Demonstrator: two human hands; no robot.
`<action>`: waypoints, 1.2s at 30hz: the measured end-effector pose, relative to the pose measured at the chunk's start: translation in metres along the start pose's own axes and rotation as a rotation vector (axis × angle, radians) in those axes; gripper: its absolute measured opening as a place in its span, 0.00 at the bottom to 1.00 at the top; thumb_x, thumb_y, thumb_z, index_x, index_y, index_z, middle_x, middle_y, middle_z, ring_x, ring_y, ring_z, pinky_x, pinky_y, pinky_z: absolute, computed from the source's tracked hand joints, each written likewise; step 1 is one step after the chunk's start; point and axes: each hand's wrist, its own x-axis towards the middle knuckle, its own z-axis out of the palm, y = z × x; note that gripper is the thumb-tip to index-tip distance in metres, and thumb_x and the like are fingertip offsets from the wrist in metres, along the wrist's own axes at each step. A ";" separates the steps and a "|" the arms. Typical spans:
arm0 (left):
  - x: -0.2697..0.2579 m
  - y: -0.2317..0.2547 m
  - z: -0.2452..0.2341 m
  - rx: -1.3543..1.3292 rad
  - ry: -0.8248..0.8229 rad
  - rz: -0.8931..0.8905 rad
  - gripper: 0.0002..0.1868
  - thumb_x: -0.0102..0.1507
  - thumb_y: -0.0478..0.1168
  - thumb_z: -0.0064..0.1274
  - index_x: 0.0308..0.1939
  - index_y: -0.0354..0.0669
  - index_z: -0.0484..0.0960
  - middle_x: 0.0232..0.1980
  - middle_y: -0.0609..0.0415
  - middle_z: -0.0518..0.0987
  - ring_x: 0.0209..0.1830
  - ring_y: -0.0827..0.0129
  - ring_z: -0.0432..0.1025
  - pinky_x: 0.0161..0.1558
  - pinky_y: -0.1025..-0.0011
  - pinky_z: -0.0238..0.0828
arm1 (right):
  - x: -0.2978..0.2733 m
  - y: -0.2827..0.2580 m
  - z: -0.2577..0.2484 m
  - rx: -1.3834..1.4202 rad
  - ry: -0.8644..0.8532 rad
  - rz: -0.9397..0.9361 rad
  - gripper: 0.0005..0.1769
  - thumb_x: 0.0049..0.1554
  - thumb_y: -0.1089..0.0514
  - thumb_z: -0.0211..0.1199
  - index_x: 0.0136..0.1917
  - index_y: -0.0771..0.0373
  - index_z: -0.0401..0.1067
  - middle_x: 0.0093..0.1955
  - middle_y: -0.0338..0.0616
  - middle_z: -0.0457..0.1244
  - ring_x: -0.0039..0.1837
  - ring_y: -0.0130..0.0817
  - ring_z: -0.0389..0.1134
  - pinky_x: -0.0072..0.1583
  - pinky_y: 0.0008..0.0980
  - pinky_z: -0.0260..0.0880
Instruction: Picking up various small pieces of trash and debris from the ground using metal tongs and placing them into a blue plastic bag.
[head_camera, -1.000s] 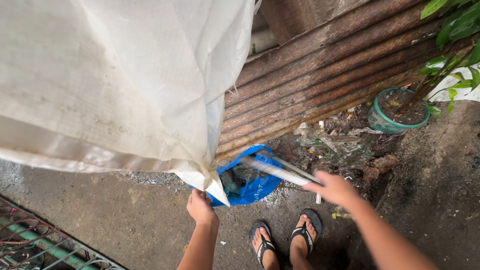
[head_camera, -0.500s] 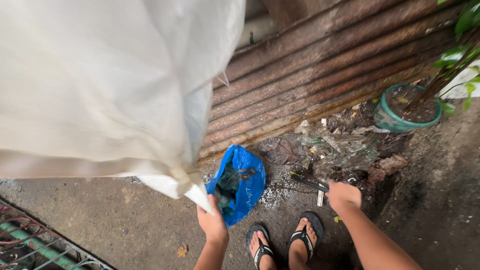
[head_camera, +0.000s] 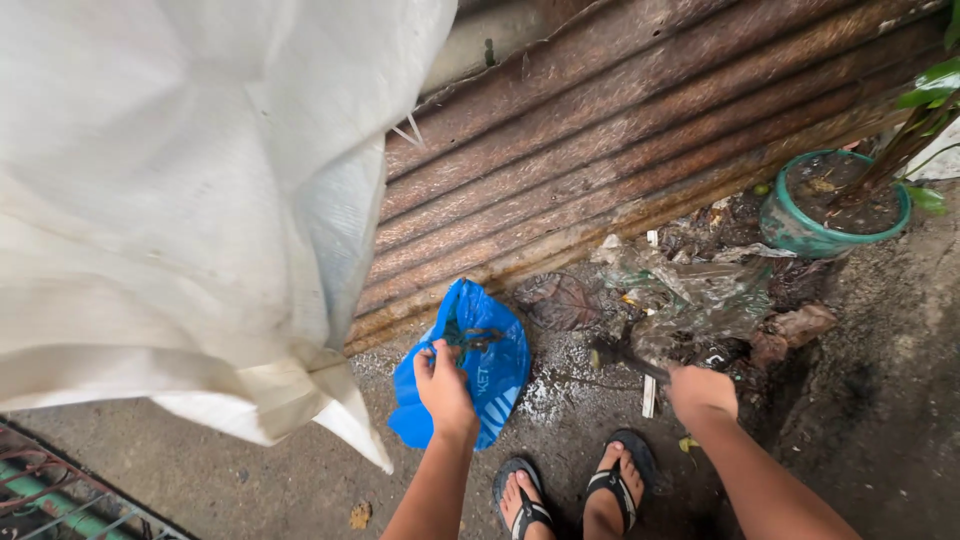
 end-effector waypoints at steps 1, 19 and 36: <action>-0.001 0.006 -0.006 0.002 0.001 -0.004 0.11 0.68 0.47 0.51 0.40 0.46 0.70 0.35 0.55 0.77 0.21 0.77 0.58 0.22 0.75 0.52 | -0.010 0.003 -0.009 -0.002 -0.004 0.001 0.20 0.63 0.44 0.55 0.67 0.48 0.67 0.46 0.40 0.73 0.49 0.38 0.76 0.49 0.40 0.77; 0.012 0.014 -0.034 -0.063 0.033 -0.029 0.19 0.59 0.42 0.51 0.54 0.45 0.78 0.35 0.66 0.66 0.30 0.82 0.58 0.32 0.77 0.53 | -0.120 -0.096 -0.160 0.142 0.093 -0.432 0.43 0.47 0.23 0.69 0.57 0.59 0.65 0.35 0.38 0.63 0.36 0.31 0.64 0.37 0.31 0.61; 0.048 -0.001 0.038 -0.126 -0.080 0.006 0.12 0.64 0.37 0.46 0.51 0.44 0.76 0.36 0.61 0.71 0.33 0.80 0.63 0.33 0.76 0.59 | 0.044 -0.106 -0.075 0.358 -0.022 0.216 0.51 0.55 0.19 0.59 0.66 0.67 0.63 0.51 0.49 0.69 0.51 0.36 0.72 0.46 0.33 0.73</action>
